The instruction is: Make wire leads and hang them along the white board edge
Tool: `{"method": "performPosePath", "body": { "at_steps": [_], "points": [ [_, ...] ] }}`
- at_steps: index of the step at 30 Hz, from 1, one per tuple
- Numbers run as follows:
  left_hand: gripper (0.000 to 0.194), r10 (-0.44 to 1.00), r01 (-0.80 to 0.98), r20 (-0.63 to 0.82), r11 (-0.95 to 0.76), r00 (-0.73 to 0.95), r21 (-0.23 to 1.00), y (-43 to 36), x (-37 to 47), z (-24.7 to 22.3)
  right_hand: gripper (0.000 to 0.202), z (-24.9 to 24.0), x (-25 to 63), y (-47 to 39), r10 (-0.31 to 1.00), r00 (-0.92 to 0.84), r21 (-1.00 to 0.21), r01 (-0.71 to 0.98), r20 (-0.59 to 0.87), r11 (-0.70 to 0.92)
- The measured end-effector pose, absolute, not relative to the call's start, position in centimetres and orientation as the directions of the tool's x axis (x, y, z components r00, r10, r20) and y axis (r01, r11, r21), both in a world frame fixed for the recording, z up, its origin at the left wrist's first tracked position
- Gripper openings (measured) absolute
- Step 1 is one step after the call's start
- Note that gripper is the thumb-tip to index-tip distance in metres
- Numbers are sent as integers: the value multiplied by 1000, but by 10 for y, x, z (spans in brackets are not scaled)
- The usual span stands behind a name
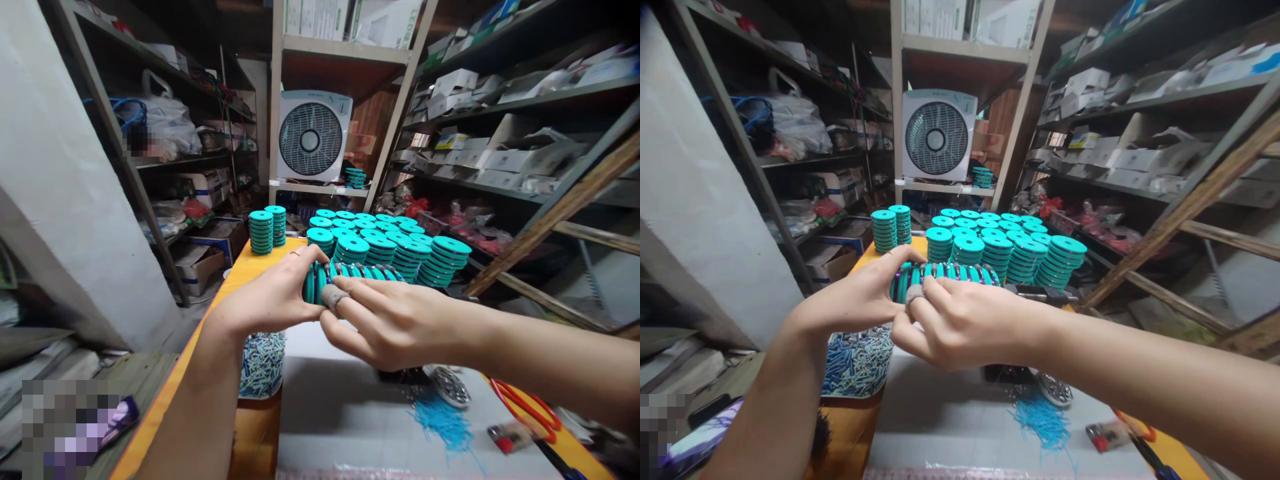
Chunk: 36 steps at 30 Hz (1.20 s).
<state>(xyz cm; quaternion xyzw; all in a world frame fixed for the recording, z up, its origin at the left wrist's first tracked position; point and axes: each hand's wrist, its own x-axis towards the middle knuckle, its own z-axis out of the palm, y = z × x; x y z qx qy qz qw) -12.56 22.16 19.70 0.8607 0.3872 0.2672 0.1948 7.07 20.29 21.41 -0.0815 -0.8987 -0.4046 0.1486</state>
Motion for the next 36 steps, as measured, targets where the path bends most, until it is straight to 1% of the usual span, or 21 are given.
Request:
{"method": "performPosePath", "body": {
  "at_steps": [2,4,5,6,7,9,13,15,17,18,19,21,24,25,26,28,29,31,32,34,36],
  "points": [
    [46,771,554,310,-623,556,553,222,-125,197,19,209,75,203,150,-861,510,420,486,751],
    [50,774,556,309,-619,553,555,222,-125,197,22,201,79,202,263,-730,318,553,631,770],
    [51,776,560,308,-616,550,554,222,-126,197,24,196,80,201,292,-688,262,581,664,771],
    [52,780,566,306,-612,545,552,221,-126,197,26,192,81,200,302,-676,242,586,671,774],
    [53,785,573,303,-607,540,551,221,-126,197,27,188,83,199,299,-688,248,577,661,778],
    [54,791,578,297,-599,535,555,220,-125,197,30,182,85,199,269,-728,300,548,630,781],
    [52,790,572,285,-596,543,563,221,-124,197,35,177,92,203,144,-805,506,490,576,710],
    [50,780,561,303,-611,548,559,221,-124,197,35,174,93,204,80,-849,612,438,522,659],
    [50,771,553,322,-625,550,552,222,-124,196,37,173,92,203,76,-880,663,408,469,628],
    [50,768,552,326,-628,551,549,222,-124,196,40,174,91,200,105,-884,657,414,456,630],
    [50,767,553,327,-630,552,545,222,-124,196,42,175,91,196,151,-876,628,440,458,642],
    [53,774,569,324,-624,545,535,222,-125,196,46,182,95,182,261,-815,503,536,517,678],
    [60,790,612,306,-608,532,506,221,-126,195,49,192,114,152,375,-622,247,686,688,684],
    [64,792,625,305,-607,529,491,221,-126,195,46,192,124,141,405,-544,177,731,735,660],
    [68,790,637,309,-612,530,469,220,-125,195,40,190,134,131,453,-485,120,771,748,626],
    [78,770,661,349,-638,535,394,219,-120,196,25,176,154,113,577,-403,32,837,710,546],
    [82,751,675,385,-656,537,337,219,-116,196,19,164,162,107,655,-374,-16,861,657,508],
    [83,696,702,463,-684,548,198,217,-105,197,14,135,174,101,824,-339,-108,897,455,429],
    [81,667,711,498,-690,554,133,216,-99,197,14,120,177,101,885,-301,-155,915,355,373],
    [75,615,716,547,-696,568,39,213,-87,196,17,92,179,106,967,-173,-234,948,188,215],
    [72,595,717,561,-697,576,2,211,-78,194,17,72,176,113,987,-78,-279,953,137,114]
  ]
}}
